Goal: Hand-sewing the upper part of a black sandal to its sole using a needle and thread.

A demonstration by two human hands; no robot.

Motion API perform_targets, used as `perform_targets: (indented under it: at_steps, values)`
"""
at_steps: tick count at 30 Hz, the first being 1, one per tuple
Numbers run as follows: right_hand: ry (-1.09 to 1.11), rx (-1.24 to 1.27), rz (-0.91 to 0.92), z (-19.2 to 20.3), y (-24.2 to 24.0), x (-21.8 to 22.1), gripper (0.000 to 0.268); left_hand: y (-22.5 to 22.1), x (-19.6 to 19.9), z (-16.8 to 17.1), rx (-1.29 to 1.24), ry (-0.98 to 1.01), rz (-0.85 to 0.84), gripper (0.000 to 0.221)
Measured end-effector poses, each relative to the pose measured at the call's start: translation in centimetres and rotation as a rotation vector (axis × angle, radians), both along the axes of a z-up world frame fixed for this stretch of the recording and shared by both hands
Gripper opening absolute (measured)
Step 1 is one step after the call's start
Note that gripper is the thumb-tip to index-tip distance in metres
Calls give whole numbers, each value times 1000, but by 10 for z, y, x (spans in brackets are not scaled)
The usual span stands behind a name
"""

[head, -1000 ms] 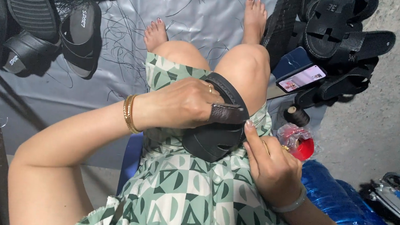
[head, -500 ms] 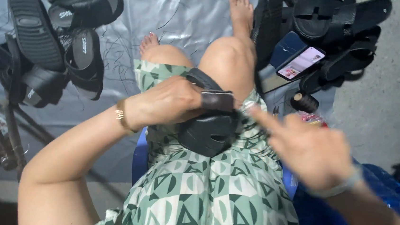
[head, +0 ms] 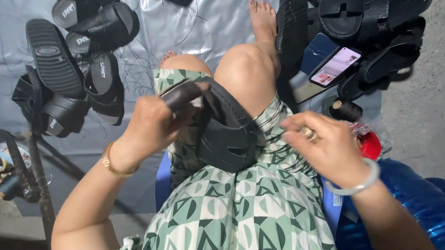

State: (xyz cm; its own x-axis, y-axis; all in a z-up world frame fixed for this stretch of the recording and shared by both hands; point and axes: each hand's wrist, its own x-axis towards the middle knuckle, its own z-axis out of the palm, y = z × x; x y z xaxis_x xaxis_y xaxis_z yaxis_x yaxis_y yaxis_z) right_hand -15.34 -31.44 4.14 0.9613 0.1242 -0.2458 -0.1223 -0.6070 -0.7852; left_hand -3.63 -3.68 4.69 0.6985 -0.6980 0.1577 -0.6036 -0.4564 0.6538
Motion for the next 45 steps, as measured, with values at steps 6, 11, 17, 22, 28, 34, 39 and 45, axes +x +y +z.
perform_targets:
  at_steps: [6,11,17,22,28,34,39,45]
  values:
    - [-151,-35,18,-9,26,-2,20,22,-17,-6,-168,624,117,7]
    - [-409,-370,171,-26,34,-12,24,25,-29,-34,-126,355,154,8]
    - [-451,-421,-16,-31,29,-8,9,28,-27,-53,-94,180,212,10]
    - [-360,-643,-295,-79,-110,-23,10,70,-17,-55,-20,85,349,12]
    - [-218,-764,-316,-93,-177,-22,17,93,-15,-69,-507,605,467,14]
    - [6,279,15,-24,12,13,19,58,6,-84,-1407,1484,334,30]
    - [4,650,-149,-27,14,16,14,39,37,-68,-1231,1367,669,25]
    - [343,1208,-294,-25,19,14,24,35,40,-66,-1020,956,578,35]
